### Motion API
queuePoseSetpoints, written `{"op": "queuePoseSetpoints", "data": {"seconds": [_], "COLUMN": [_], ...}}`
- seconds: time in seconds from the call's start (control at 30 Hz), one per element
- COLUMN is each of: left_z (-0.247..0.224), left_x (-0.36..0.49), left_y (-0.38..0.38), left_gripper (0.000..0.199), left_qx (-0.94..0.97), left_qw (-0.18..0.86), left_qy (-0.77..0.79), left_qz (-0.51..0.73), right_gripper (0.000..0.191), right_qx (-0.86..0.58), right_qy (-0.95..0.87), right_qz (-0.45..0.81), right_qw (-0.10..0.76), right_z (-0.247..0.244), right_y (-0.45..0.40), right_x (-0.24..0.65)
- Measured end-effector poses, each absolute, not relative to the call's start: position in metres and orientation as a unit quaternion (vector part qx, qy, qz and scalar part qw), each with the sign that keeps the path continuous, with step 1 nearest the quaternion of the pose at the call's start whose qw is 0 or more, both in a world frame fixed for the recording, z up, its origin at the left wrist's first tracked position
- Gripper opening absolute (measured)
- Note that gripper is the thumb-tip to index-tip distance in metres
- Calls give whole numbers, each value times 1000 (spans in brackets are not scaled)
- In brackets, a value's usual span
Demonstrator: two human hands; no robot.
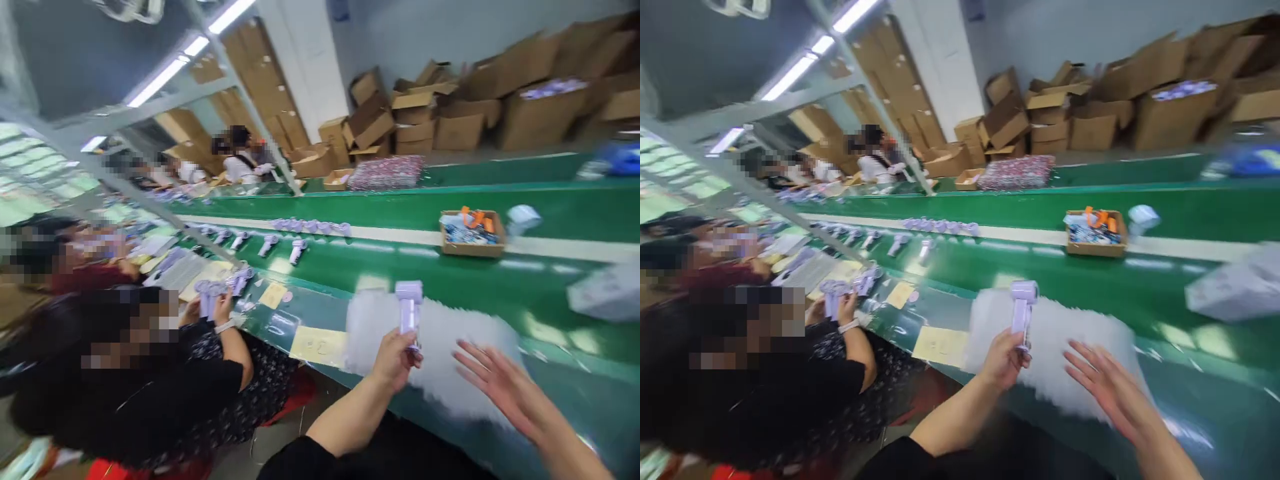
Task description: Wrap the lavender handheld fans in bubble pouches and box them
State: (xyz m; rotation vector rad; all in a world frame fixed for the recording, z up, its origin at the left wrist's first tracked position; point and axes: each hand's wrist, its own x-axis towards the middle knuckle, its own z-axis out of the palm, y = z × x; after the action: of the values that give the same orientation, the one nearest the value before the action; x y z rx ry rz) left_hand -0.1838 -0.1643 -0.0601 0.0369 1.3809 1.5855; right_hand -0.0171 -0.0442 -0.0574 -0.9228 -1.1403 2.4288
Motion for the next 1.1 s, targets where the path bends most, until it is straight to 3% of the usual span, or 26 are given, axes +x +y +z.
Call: {"op": "queuePoseSetpoints", "data": {"seconds": [0.1,0.17,0.27,0.37,0.47,0.57,0.8,0.9,1.1], "left_z": [-54,-55,-62,-75,-89,-97,-80,-78,-83], "left_x": [-111,-84,-63,-37,-5,12,-4,-2,8], "left_y": [-142,-128,-108,-92,-79,-66,-42,-44,-61], "left_gripper": [55,54,42,41,32,10,18,22,16], "left_qx": [165,318,570,762,838,820,739,707,590], "left_qw": [661,657,416,176,101,135,134,151,329], "left_qy": [481,510,634,610,534,533,656,690,700], "left_qz": [552,455,318,128,-50,-161,-72,4,233], "right_gripper": [34,30,35,45,46,44,32,30,35], "right_qx": [-380,-450,-520,-541,-529,-520,-417,-382,-349], "right_qy": [-283,-235,-233,-249,-251,-206,-109,-111,-173], "right_qz": [853,818,756,746,770,797,893,909,908], "right_qw": [217,270,323,298,254,227,124,122,156], "right_z": [-55,-53,-50,-52,-63,-75,-86,-85,-77], "right_y": [-37,-23,-3,6,3,-4,-19,-20,-20], "right_x": [-4,25,93,159,202,227,247,231,188]}}
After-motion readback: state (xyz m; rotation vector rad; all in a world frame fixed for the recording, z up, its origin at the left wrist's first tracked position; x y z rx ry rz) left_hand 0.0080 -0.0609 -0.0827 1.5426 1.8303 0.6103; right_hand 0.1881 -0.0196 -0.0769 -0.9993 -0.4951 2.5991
